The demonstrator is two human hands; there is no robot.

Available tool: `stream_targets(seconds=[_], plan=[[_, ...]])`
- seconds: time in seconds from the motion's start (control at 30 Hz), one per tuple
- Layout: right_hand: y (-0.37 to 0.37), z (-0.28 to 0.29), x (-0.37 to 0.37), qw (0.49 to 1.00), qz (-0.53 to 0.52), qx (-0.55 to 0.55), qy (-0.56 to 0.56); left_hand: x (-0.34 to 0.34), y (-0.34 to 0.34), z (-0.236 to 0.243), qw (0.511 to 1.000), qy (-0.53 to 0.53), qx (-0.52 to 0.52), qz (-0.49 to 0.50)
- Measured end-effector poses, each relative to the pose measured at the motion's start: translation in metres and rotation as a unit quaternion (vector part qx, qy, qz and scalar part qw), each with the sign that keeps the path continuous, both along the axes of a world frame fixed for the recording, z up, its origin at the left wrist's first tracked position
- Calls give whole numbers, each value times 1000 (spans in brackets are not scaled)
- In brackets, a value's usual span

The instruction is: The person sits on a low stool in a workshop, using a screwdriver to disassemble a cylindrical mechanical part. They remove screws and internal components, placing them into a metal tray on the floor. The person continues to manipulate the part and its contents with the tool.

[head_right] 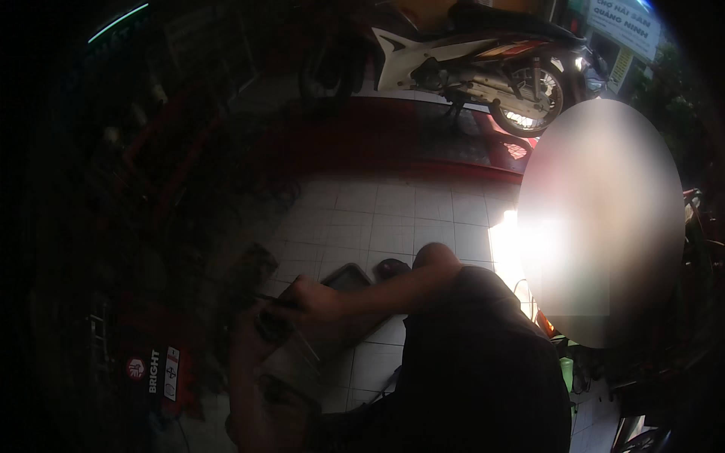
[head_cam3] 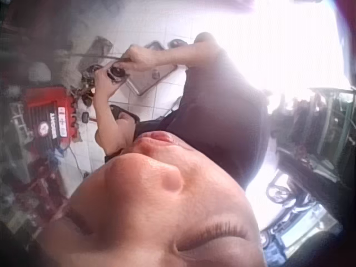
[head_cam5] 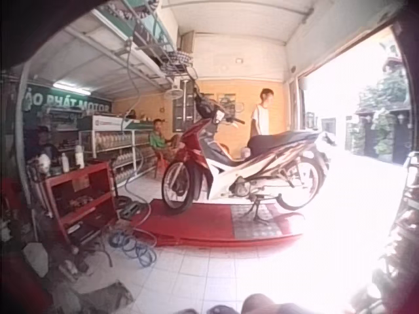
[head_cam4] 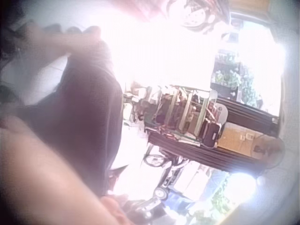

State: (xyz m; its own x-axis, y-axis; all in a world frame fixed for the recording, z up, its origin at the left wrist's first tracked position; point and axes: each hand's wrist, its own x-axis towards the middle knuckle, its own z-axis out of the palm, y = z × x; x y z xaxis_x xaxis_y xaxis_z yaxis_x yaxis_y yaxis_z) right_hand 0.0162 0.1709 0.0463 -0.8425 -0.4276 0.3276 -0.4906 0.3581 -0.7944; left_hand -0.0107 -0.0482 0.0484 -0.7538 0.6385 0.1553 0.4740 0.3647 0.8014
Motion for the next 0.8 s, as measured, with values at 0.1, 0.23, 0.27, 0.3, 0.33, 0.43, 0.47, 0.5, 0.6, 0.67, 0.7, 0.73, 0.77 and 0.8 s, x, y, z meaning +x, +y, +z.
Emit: stream_targets(seconds=[0.1, 0.23, 0.27, 0.3, 0.33, 0.43, 0.47, 0.5, 0.6, 0.67, 0.7, 0.73, 0.77, 0.8], plan=[[8, -13, -15, 999, 4, 15, -29, -8, 8, -10, 998, 53, -19, 34], [-13, 7, -22, 990, -19, 76, -113, -10, -3, -16, 997, 44, -16, 61], [-13, 2, -20, 995, -4, 56, -82, -9, -5, -19, 997, 60, 9, 50], [-11, -2, -20, 997, -3, 50, -62, -8, -3, -20, 998, 33, 13, 50], [-9, -6, -20, 998, -3, 44, -41, -8, 0, -21, 999, 6, 15, 49], [-2, -7, -20, 999, 2, 36, 16, -11, -1, -32, 997, -28, 26, 60], [0, -5, -20, 999, 5, 36, 34, -13, -2, -37, 997, -31, 30, 66], [2, -5, -20, 999, -3, 41, 27, -13, 0, -41, 997, -14, 38, 61], [7, -4, -22, 998, -23, 54, 5, -12, 10, -46, 998, 3, 41, 57], [10, -7, -27, 998, -27, 61, -15, -3, 20, -35, 997, -33, 16, 73], [10, -2, -28, 994, -22, 61, -84, 3, 20, -31, 995, -42, 2, 95], [13, 5, -27, 986, -23, 63, -155, 7, 22, -29, 992, -54, -11, 110], [16, 7, -26, 972, -24, 64, -225, 11, 22, -24, 990, -66, -24, 126], [22, 2, -23, 974, -14, 60, -220, 12, 22, -15, 990, -54, -53, 120]])
